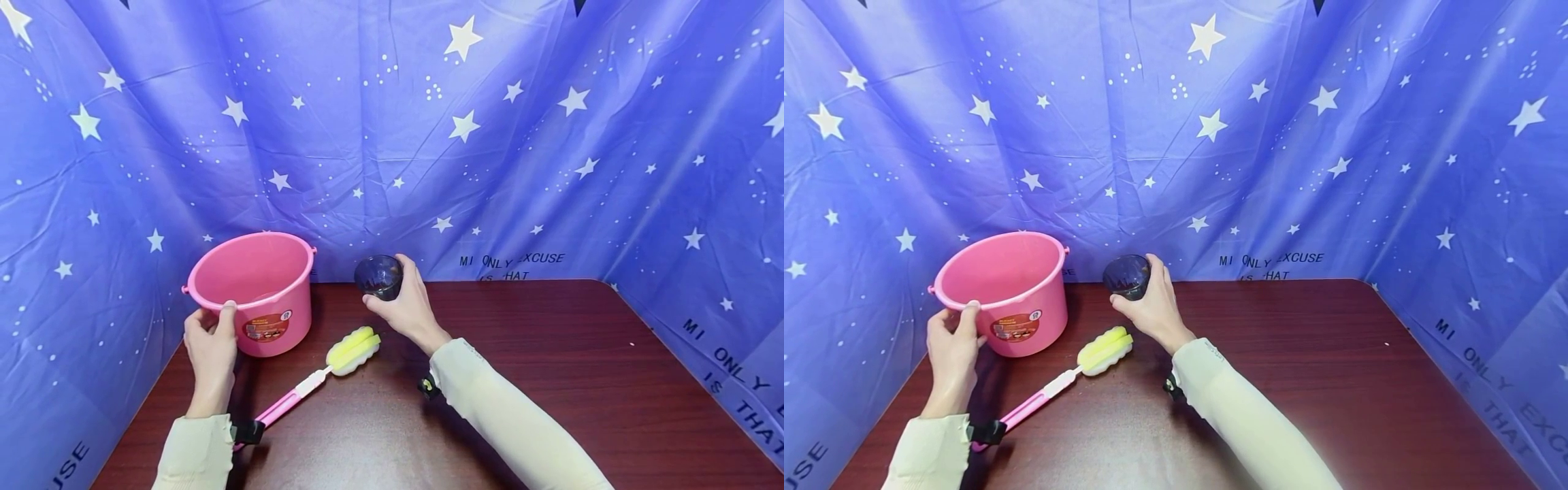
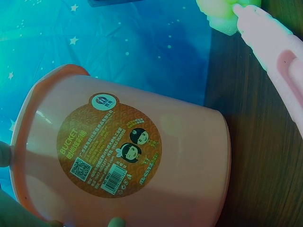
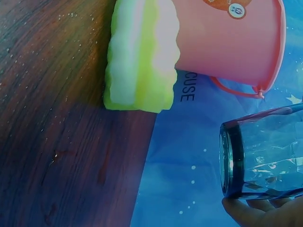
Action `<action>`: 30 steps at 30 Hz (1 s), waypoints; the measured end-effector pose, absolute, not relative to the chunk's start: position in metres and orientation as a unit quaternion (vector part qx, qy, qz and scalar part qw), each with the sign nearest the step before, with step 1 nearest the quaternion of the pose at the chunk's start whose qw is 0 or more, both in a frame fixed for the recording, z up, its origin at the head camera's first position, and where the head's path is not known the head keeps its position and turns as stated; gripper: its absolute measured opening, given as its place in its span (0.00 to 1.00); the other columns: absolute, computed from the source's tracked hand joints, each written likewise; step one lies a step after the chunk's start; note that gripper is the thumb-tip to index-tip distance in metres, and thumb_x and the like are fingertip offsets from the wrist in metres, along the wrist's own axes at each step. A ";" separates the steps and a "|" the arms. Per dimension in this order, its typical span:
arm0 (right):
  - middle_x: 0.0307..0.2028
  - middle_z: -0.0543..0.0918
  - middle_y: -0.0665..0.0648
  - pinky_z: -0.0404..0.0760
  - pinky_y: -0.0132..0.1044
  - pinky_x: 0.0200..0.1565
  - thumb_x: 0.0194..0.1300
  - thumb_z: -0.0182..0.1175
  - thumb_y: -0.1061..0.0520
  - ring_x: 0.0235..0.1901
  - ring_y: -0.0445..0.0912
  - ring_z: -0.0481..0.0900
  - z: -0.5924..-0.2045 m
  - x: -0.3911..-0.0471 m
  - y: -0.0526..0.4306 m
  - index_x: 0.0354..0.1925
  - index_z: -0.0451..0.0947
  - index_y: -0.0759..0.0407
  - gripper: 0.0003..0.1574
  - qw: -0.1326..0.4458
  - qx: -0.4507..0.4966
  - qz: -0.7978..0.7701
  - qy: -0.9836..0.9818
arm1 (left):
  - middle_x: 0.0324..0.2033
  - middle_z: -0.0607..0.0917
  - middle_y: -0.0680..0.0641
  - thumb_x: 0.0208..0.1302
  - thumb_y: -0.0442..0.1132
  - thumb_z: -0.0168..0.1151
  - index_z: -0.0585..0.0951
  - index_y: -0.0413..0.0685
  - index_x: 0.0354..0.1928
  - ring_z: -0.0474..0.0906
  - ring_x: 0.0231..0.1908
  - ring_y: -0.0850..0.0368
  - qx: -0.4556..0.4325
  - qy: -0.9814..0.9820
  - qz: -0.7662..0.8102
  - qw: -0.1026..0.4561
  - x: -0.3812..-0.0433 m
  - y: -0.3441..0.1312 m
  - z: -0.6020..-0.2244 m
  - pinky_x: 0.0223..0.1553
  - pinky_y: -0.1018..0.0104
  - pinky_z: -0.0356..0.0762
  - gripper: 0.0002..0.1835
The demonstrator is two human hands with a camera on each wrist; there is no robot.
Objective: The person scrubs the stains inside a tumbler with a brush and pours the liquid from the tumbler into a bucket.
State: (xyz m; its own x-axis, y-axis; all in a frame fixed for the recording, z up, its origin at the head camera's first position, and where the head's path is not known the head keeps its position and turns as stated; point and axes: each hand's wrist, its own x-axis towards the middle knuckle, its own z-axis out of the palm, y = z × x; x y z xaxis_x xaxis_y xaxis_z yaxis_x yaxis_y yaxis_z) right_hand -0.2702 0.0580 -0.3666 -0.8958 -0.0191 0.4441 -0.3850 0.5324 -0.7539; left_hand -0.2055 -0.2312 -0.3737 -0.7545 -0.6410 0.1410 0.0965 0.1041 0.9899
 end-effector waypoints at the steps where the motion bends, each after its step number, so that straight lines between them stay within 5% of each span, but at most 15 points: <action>1: 0.58 0.68 0.55 0.71 0.49 0.53 0.42 0.72 0.41 0.54 0.51 0.71 -0.367 -0.270 0.059 0.67 0.56 0.52 0.58 0.195 0.118 0.468 -0.854 | 0.51 0.66 0.48 0.64 0.50 0.58 0.62 0.37 0.62 0.67 0.45 0.57 0.200 -0.686 -0.637 0.289 -0.206 -0.231 -0.373 0.40 0.72 0.69 0.33; 9: 0.55 0.70 0.56 0.72 0.48 0.53 0.42 0.72 0.41 0.52 0.50 0.73 -0.371 -0.272 0.068 0.64 0.58 0.53 0.56 0.196 0.103 0.468 -0.856 | 0.46 0.67 0.52 0.64 0.48 0.59 0.63 0.36 0.62 0.68 0.40 0.62 0.200 -0.679 -0.642 0.293 -0.207 -0.232 -0.375 0.32 0.80 0.69 0.32; 30: 0.52 0.72 0.60 0.74 0.47 0.50 0.42 0.73 0.43 0.50 0.52 0.74 -0.386 -0.273 0.085 0.62 0.56 0.55 0.55 0.166 0.067 0.489 -0.854 | 0.44 0.67 0.53 0.63 0.48 0.60 0.63 0.36 0.60 0.68 0.39 0.60 0.200 -0.675 -0.645 0.296 -0.207 -0.231 -0.374 0.31 0.79 0.69 0.31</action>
State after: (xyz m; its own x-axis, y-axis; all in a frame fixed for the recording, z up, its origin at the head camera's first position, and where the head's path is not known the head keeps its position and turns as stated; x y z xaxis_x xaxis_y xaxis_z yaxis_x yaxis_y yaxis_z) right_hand -0.2732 0.0848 -0.3864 -0.9358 0.0480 0.3492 -0.2770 0.5124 -0.8129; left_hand -0.2066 -0.2307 -0.3739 -0.7448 -0.6522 0.1413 0.1115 0.0871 0.9899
